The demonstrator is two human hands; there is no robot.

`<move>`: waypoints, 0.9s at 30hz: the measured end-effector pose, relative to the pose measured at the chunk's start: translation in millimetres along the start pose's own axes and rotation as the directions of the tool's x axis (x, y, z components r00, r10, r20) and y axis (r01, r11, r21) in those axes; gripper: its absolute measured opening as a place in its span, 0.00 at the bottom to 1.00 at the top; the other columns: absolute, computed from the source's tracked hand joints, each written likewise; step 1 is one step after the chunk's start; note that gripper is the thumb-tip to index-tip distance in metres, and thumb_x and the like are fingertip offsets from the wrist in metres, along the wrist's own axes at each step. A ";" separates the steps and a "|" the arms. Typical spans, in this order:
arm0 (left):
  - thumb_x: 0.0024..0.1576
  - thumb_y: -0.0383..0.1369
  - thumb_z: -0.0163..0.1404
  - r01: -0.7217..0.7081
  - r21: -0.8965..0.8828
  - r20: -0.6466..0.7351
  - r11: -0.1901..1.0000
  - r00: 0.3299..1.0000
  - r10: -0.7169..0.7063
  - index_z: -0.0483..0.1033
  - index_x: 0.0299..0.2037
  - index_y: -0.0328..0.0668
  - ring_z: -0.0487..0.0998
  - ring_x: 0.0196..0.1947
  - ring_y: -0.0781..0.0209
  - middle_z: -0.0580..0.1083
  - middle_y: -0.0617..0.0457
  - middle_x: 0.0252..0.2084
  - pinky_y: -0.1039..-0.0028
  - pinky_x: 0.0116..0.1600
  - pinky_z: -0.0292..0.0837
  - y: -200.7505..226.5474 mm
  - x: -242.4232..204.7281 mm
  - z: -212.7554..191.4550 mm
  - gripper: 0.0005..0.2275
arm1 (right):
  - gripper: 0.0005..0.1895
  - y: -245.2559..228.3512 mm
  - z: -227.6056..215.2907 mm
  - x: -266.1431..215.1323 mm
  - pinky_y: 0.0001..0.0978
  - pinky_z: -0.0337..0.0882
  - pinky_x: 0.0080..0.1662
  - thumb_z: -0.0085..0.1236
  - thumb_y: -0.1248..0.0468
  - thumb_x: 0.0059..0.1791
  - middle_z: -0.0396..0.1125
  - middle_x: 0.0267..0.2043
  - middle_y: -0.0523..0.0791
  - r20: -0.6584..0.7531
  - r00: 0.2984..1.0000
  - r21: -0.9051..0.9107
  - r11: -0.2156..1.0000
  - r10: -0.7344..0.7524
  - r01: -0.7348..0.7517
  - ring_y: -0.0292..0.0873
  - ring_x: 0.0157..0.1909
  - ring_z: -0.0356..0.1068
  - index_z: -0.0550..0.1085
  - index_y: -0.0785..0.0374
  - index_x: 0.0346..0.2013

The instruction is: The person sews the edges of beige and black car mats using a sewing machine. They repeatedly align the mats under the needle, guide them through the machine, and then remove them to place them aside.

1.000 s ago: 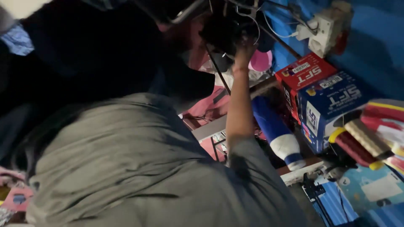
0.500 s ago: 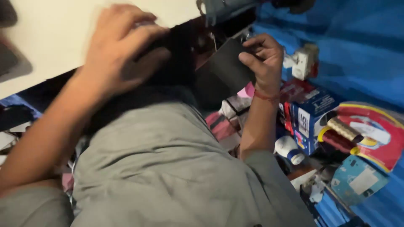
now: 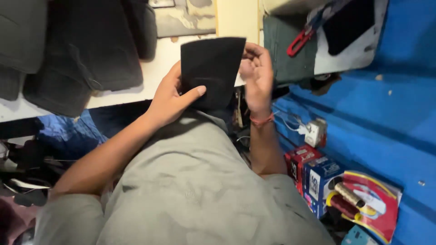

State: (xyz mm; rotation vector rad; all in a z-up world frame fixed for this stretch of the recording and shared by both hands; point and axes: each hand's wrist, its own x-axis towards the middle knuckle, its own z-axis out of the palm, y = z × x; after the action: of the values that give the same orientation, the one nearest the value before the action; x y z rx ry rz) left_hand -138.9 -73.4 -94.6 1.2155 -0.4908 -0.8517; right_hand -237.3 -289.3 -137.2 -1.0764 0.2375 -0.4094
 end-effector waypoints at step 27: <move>0.66 0.22 0.43 -0.199 -0.012 -0.352 0.980 0.918 0.183 0.58 0.70 0.30 0.66 0.68 0.63 0.68 0.48 0.66 0.71 0.75 0.57 30.9 -2.3 -76.5 0.21 | 0.15 -57.0 40.1 31.7 0.27 0.70 0.60 0.60 0.66 0.57 0.73 0.53 0.48 0.027 0.994 -0.127 0.986 -0.101 0.104 0.39 0.53 0.72 0.74 0.71 0.56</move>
State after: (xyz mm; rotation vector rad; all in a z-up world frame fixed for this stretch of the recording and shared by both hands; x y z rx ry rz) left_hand -74.7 -21.9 -88.2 1.2204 -0.2913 -0.4633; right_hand -205.2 -294.3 -67.8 -1.2220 0.1928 -0.4805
